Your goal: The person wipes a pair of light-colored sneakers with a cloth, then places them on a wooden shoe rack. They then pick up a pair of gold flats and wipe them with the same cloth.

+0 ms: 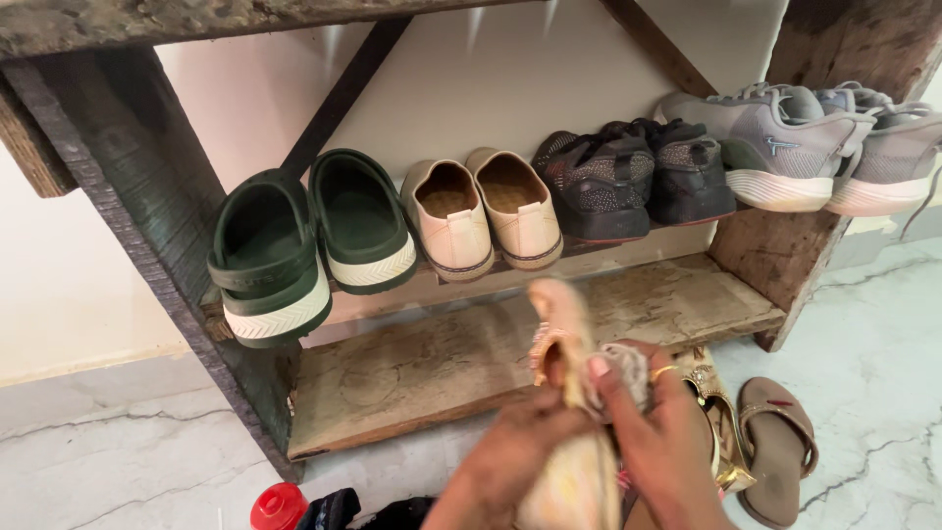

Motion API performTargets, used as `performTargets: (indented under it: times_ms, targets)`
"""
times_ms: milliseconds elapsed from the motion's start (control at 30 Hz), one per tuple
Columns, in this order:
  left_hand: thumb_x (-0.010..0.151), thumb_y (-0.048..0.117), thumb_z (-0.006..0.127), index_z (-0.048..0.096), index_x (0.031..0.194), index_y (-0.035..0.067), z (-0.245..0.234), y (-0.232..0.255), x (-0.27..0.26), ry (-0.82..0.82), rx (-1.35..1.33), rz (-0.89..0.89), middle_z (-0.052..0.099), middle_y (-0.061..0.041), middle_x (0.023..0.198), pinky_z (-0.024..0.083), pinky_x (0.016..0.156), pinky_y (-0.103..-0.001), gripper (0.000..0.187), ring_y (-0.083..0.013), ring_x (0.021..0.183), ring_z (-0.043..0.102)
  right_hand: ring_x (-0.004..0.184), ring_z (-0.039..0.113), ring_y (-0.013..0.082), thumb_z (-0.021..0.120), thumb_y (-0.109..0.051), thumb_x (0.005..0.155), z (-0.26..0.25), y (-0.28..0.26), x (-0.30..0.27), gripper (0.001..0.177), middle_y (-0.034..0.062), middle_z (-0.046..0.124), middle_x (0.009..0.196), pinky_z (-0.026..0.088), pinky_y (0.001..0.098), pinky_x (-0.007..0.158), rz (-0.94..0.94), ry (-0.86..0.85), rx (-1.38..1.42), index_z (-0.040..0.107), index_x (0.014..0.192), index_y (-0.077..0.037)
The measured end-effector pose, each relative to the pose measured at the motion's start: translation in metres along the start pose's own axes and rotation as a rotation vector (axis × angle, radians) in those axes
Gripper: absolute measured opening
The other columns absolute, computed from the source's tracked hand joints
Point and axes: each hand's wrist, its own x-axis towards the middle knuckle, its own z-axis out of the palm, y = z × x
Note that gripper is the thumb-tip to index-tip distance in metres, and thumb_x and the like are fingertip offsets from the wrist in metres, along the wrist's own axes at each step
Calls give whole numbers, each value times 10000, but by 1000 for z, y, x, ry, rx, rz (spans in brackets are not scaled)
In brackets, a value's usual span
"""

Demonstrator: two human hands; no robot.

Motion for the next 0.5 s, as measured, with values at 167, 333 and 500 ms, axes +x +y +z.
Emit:
performTargets:
  times_ms: [167,333,500]
  targets:
    - [873,201,715,720,1202,16,5,-9,-6,-247,357,32,743,-76,1007,555,803,-276,378,-147,851,693,828,609,139,665,-312,979,-22,-12,30,438,93,666,976,511,290,704,-170,189,-75,542,1259,2]
    - [883,212,706,709,1220,22,2,5,-18,-416,472,34,743,-73,1032,555,823,-277,387,-148,877,699,816,604,121,660,-340,987,-48,-12,66,398,78,673,972,503,278,672,-13,244,53,567,1199,-16]
    - [893,222,698,698,1238,28,8,6,-16,-329,336,33,744,-69,1057,555,842,-279,396,-149,902,705,732,568,167,682,-312,1014,-40,0,53,349,105,662,905,448,314,598,67,184,176,600,1136,5]
